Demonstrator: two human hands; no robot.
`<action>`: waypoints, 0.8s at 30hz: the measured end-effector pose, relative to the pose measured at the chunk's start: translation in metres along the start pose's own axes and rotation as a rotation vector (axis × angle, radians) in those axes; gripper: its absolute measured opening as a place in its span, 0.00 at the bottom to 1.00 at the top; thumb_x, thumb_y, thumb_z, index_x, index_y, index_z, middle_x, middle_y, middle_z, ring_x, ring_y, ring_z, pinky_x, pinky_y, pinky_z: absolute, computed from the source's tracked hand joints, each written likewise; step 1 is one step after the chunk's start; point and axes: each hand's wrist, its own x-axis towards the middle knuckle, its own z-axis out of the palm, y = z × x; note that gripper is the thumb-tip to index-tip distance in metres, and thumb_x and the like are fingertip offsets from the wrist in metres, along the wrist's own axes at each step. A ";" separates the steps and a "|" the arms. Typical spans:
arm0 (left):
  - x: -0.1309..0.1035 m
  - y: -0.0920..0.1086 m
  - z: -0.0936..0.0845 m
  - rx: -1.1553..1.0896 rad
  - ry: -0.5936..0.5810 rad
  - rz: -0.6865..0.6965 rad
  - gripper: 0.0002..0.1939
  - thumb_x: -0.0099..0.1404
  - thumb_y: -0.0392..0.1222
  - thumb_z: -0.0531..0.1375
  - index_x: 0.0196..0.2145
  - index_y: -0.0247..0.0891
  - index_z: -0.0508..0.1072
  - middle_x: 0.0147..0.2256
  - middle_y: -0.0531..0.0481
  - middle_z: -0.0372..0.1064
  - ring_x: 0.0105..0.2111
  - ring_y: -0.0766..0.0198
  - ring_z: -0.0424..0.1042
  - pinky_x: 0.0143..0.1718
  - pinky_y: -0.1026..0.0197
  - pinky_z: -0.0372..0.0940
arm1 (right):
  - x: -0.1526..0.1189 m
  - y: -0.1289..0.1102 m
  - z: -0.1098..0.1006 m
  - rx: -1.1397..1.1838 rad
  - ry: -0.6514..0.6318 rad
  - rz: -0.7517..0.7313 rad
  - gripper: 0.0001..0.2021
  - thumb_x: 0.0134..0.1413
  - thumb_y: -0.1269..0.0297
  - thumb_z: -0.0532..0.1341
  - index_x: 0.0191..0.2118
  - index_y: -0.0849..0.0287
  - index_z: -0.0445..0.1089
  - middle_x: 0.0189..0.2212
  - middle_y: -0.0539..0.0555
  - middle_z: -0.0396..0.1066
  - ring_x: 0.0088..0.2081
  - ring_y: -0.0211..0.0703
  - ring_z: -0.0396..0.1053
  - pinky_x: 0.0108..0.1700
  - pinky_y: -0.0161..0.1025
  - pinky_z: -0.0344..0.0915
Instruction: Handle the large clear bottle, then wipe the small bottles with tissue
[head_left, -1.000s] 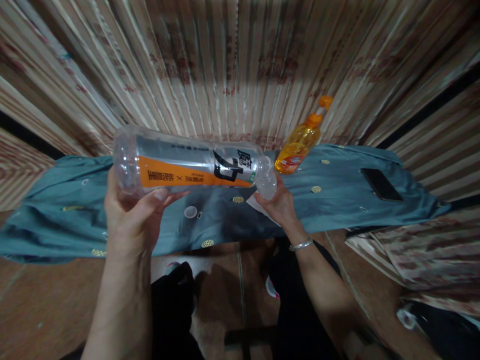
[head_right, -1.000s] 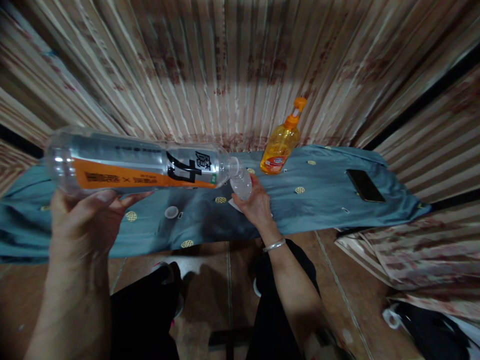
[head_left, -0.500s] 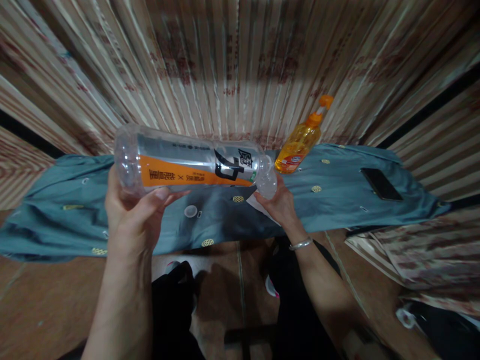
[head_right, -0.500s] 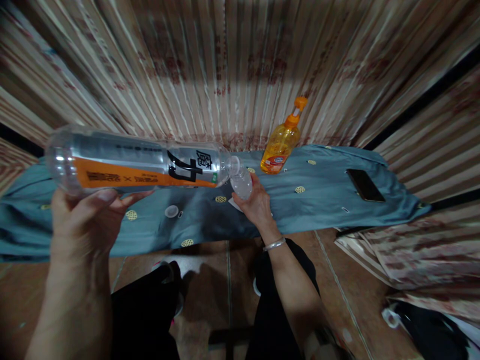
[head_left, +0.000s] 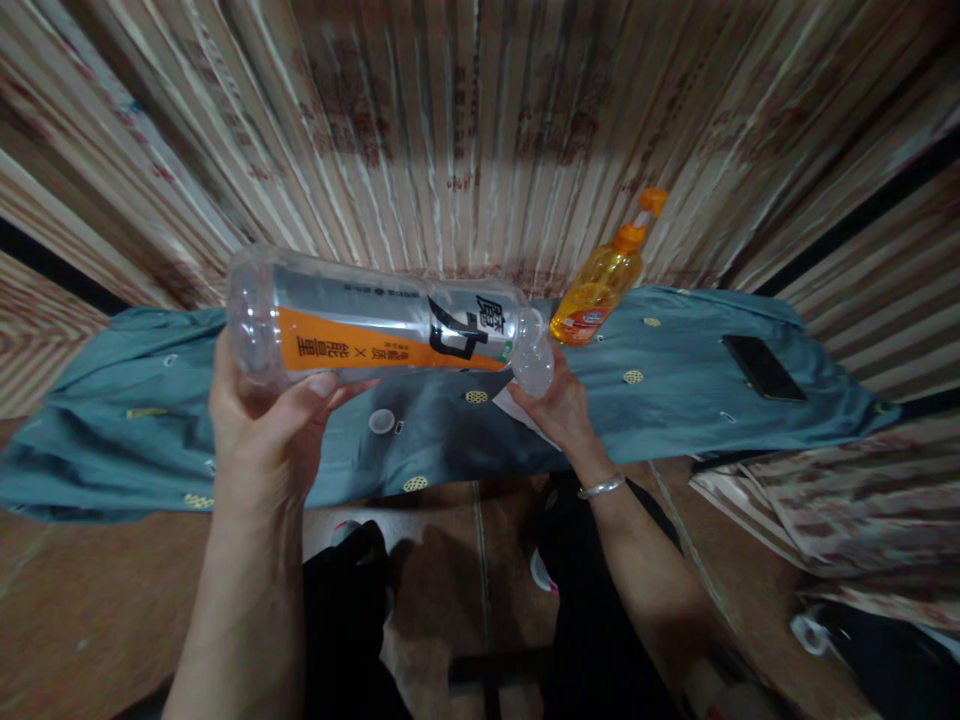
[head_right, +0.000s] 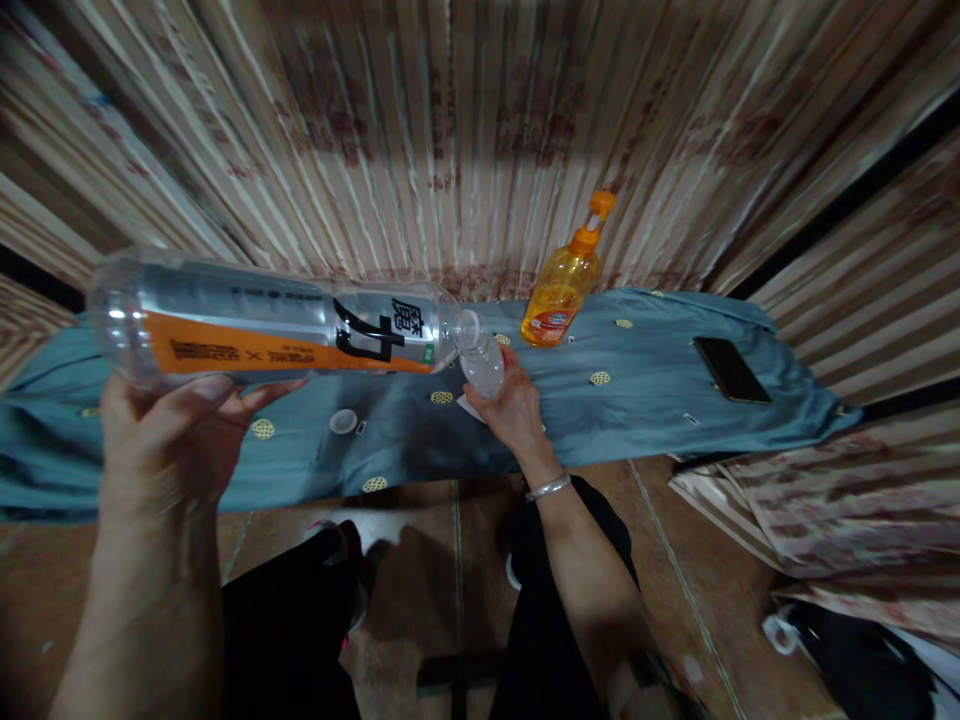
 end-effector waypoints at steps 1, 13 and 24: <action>0.000 0.000 0.000 0.001 -0.003 -0.001 0.25 0.34 0.30 0.69 0.35 0.41 0.74 0.35 0.52 0.79 0.31 0.56 0.80 0.28 0.51 0.81 | 0.000 -0.001 -0.001 0.001 -0.008 0.003 0.38 0.44 0.55 0.69 0.62 0.61 0.61 0.53 0.65 0.76 0.54 0.61 0.75 0.55 0.56 0.72; 0.000 -0.001 0.001 -0.001 -0.013 0.017 0.22 0.34 0.30 0.68 0.32 0.40 0.74 0.34 0.53 0.79 0.30 0.57 0.79 0.28 0.52 0.81 | 0.000 -0.004 -0.003 -0.014 -0.023 0.012 0.38 0.44 0.55 0.69 0.62 0.61 0.61 0.53 0.65 0.76 0.53 0.63 0.75 0.54 0.57 0.73; 0.000 -0.002 -0.001 0.026 -0.053 0.056 0.22 0.38 0.32 0.70 0.35 0.39 0.76 0.37 0.50 0.77 0.32 0.58 0.80 0.29 0.54 0.81 | 0.000 -0.004 -0.003 -0.043 -0.026 0.019 0.40 0.45 0.54 0.70 0.63 0.61 0.60 0.54 0.65 0.75 0.54 0.62 0.75 0.55 0.56 0.72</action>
